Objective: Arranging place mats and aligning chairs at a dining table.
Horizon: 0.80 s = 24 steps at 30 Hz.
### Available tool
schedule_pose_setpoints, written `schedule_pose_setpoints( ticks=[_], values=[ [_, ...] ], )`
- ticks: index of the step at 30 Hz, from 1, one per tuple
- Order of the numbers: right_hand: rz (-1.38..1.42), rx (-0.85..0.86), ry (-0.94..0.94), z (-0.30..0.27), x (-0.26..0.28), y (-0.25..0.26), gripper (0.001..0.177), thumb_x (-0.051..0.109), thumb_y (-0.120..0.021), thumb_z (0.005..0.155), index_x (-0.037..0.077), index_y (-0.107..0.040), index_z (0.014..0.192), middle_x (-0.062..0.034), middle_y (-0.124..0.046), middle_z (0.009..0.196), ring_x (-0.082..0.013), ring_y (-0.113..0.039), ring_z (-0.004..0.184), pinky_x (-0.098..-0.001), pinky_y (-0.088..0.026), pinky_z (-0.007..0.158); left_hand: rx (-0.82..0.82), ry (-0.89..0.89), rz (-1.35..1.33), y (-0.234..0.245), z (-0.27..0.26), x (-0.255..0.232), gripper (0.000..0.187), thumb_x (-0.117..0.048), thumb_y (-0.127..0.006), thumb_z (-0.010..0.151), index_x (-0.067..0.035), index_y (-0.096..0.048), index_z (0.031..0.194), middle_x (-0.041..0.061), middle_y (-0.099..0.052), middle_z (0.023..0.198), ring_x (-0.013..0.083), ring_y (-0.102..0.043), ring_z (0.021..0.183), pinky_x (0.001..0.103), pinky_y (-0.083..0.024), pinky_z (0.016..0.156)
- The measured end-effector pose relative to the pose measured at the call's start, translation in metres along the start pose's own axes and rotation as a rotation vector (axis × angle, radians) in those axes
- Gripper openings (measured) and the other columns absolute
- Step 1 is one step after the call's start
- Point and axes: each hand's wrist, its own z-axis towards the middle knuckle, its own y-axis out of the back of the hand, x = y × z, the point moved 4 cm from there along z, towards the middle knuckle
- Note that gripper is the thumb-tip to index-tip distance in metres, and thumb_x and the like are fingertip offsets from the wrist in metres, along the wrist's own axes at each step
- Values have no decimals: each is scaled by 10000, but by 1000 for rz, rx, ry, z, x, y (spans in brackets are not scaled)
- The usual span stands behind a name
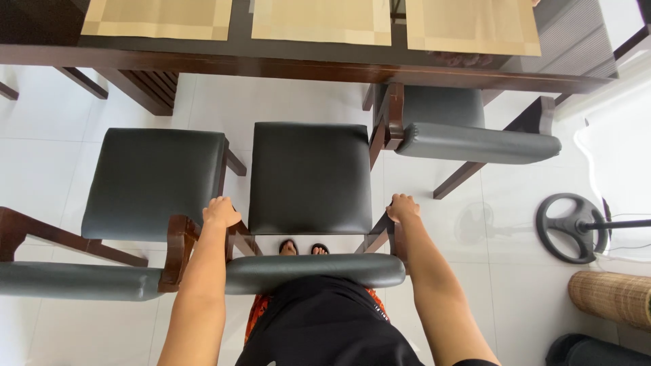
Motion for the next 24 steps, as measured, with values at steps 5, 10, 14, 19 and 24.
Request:
schedule_pose_setpoints(
  ticks=[5,10,14,19,24],
  values=[
    [-21,48,1,-10,6,-15,486,415,-655,967,184,-587,1390,-43,-548,1469,-268,-448,1424,-492,-425,1125,24,29,-1,-13,-21,10,560,-242,-675,839,-103,-617,1378,79,-571,1464,288,-471,1410,506,-448,1112],
    [-2,46,-19,-25,12,-27,452,393,-640,974,200,-596,1381,-22,-548,1477,-250,-432,1445,-477,-418,1142,120,70,21,-34,-28,28,624,-246,-675,847,-111,-555,1444,66,-513,1525,280,-437,1447,521,-418,1152],
    [-27,28,-5,-32,20,-32,467,404,-644,975,196,-583,1389,-25,-527,1488,-251,-425,1439,-495,-411,1136,106,54,26,-44,-20,40,617,-242,-656,854,-113,-554,1449,80,-518,1518,286,-441,1440,529,-407,1155],
    [-36,48,-34,-40,15,-39,438,396,-635,978,202,-600,1369,-11,-542,1477,-240,-433,1440,-490,-423,1132,112,41,21,-37,-28,33,633,-251,-669,838,-118,-550,1445,71,-521,1508,274,-437,1438,521,-402,1159],
    [-6,64,-55,-50,12,-50,432,370,-651,961,205,-610,1358,-14,-555,1459,-244,-440,1435,-480,-424,1133,136,30,49,-40,-31,35,612,-264,-674,834,-115,-578,1420,58,-542,1495,262,-450,1442,503,-424,1156]
  ],
)
